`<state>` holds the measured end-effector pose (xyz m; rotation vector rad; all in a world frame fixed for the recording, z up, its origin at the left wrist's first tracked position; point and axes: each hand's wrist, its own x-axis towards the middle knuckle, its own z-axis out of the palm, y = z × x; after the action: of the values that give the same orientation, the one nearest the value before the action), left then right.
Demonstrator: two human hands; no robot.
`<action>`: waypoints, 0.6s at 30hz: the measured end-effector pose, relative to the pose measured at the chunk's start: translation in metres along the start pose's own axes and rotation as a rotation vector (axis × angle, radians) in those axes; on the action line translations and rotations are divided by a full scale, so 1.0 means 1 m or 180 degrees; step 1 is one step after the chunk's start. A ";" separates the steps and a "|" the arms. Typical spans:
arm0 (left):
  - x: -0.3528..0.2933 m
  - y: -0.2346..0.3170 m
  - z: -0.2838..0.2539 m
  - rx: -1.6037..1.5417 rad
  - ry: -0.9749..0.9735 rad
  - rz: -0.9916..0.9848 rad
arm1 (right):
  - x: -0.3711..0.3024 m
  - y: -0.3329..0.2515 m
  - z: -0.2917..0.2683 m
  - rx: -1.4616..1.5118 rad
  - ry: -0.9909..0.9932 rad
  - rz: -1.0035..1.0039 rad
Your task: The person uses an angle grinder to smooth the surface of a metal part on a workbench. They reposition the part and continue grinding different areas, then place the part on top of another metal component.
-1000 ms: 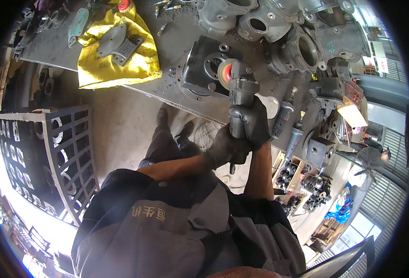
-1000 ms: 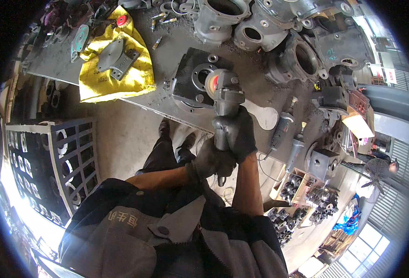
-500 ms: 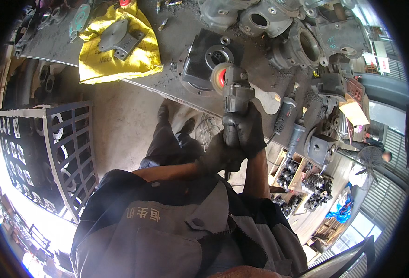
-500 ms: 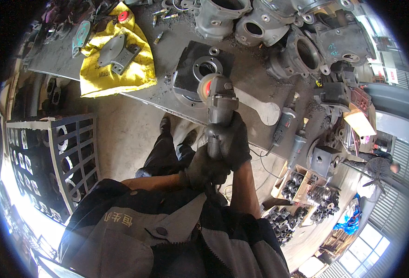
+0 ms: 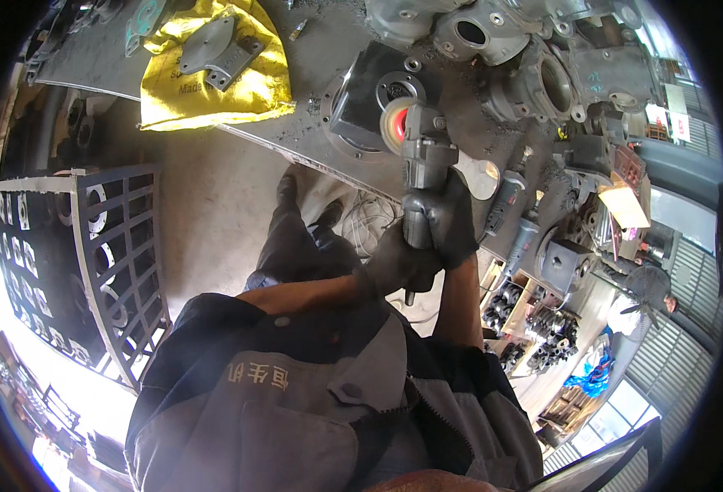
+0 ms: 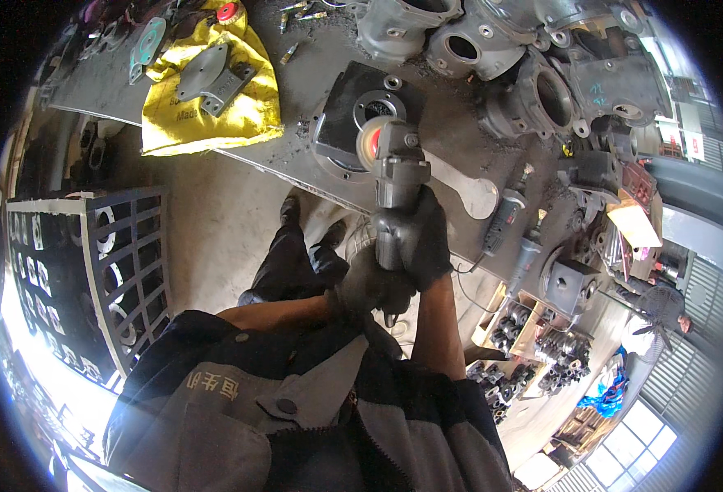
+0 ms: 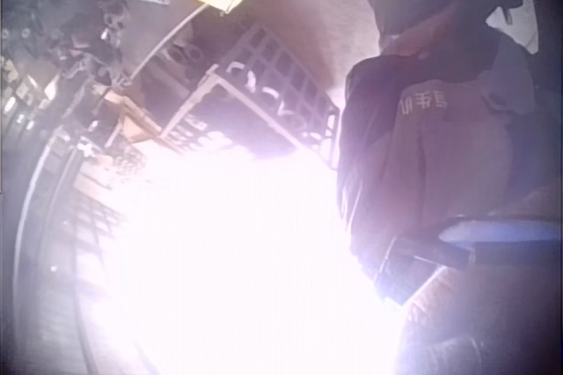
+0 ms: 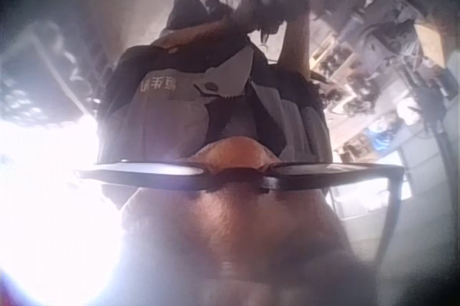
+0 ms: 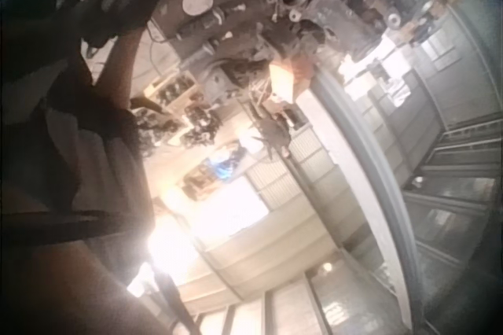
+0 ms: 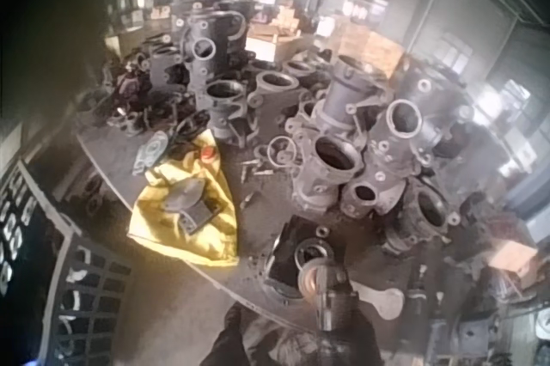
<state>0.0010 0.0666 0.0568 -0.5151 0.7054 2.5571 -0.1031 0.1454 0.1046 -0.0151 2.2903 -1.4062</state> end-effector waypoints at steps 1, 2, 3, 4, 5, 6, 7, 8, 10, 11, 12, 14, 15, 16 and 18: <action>-0.003 -0.004 -0.001 0.0533 0.0081 0.0178 | -0.005 0.000 0.000 0.0041 0.0000 0.0054; -0.007 -0.008 -0.004 0.0968 0.0041 0.0471 | -0.011 0.001 0.001 -0.0155 0.0000 0.0054; -0.008 -0.011 -0.007 0.1365 0.0089 0.0338 | -0.017 0.001 0.002 -0.0361 0.0027 0.0092; -0.010 -0.015 -0.011 0.1817 0.0177 0.0104 | -0.021 0.002 0.002 -0.0563 0.0054 0.0131; -0.010 -0.019 -0.014 0.1443 0.0081 0.0045 | -0.023 0.002 0.002 -0.0498 0.0097 0.0064; -0.009 -0.023 -0.016 0.1127 0.0039 -0.0112 | -0.025 0.001 0.001 -0.0431 0.0145 -0.0002; -0.009 -0.027 -0.018 0.0810 -0.0009 -0.0264 | -0.026 0.001 0.000 -0.0368 0.0200 -0.0073; -0.005 -0.031 -0.018 0.0549 -0.0085 -0.0408 | -0.027 0.000 -0.002 -0.0340 0.0202 0.0072; 0.001 -0.037 -0.013 0.0387 -0.0174 -0.0396 | -0.027 -0.001 -0.007 -0.0314 0.0257 0.0373; 0.004 -0.038 -0.010 0.0494 -0.0181 -0.0239 | -0.028 -0.001 -0.009 -0.0276 0.0245 0.0300; 0.001 -0.038 -0.006 0.0972 -0.0108 0.0229 | -0.029 -0.002 -0.011 -0.0252 0.0272 0.0231; -0.002 -0.032 0.001 0.1255 0.0058 0.0582 | -0.030 -0.002 -0.012 -0.0151 0.0259 0.0128; -0.004 -0.027 0.004 0.1062 0.0133 0.0448 | -0.029 -0.002 -0.011 -0.0076 0.0238 0.0109; -0.003 -0.021 0.006 0.0974 0.0230 0.0278 | -0.027 -0.002 -0.010 0.0014 0.0219 0.0011; -0.002 -0.012 0.006 0.0487 0.0140 -0.0186 | -0.019 0.000 -0.007 -0.0210 0.0234 -0.0070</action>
<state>0.0074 0.0785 0.0581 -0.5343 0.8804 2.4205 -0.0887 0.1558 0.1141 -0.0092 2.4029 -1.3628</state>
